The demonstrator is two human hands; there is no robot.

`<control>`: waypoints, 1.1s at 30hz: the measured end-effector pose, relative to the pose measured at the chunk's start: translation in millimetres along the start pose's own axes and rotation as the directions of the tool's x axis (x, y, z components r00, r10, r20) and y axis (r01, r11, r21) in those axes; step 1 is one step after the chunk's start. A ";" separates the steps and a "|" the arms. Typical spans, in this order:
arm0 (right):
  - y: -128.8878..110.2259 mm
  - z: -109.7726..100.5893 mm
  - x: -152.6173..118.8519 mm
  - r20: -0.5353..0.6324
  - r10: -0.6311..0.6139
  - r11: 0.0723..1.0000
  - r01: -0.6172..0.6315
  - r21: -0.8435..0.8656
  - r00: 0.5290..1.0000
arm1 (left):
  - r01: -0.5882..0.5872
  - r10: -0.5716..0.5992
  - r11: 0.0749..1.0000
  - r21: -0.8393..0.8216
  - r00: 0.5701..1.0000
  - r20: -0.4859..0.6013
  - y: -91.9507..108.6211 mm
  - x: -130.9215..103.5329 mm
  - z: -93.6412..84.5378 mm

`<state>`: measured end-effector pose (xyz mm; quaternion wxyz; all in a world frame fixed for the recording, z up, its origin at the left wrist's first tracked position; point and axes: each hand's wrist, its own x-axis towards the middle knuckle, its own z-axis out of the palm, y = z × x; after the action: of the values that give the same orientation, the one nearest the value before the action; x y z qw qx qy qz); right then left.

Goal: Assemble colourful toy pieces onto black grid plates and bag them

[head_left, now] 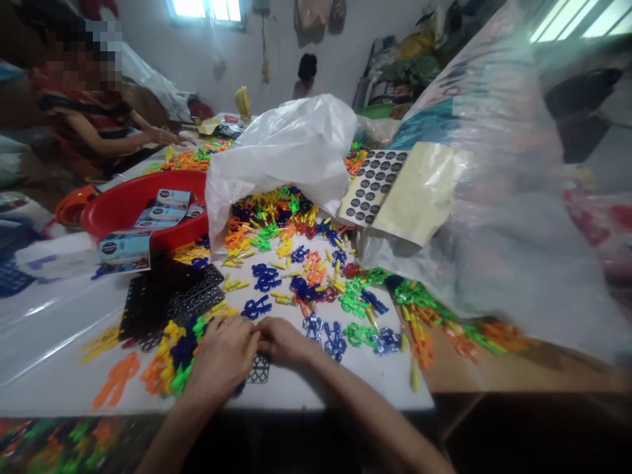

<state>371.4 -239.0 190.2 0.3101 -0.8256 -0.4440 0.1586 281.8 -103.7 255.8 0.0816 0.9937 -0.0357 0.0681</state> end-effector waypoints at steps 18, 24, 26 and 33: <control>37.0 -69.0 -5.1 0.068 -0.251 0.739 0.237 -0.630 0.966 | 0.113 -0.112 0.979 0.167 0.994 -0.017 -2.4 13.7 -0.7; 17.4 -12.0 -52.3 -0.022 -0.108 0.861 0.083 -0.503 0.994 | 0.130 -0.132 0.976 0.172 0.991 -0.001 0.3 15.0 -1.8; 10.5 -2.0 -51.2 -0.123 0.114 0.874 -0.158 -0.459 0.986 | 0.140 -0.144 0.976 0.165 0.990 0.009 0.5 15.0 -2.0; -10.3 -8.4 -36.6 -0.171 0.443 0.891 -0.411 0.194 0.880 | 0.037 -0.028 0.996 0.086 0.994 -0.105 1.0 8.8 -9.0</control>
<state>349.0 -268.3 202.9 0.3746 -0.8892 -0.2017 0.1682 289.3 -103.7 266.0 0.0404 0.9919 -0.0122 0.1196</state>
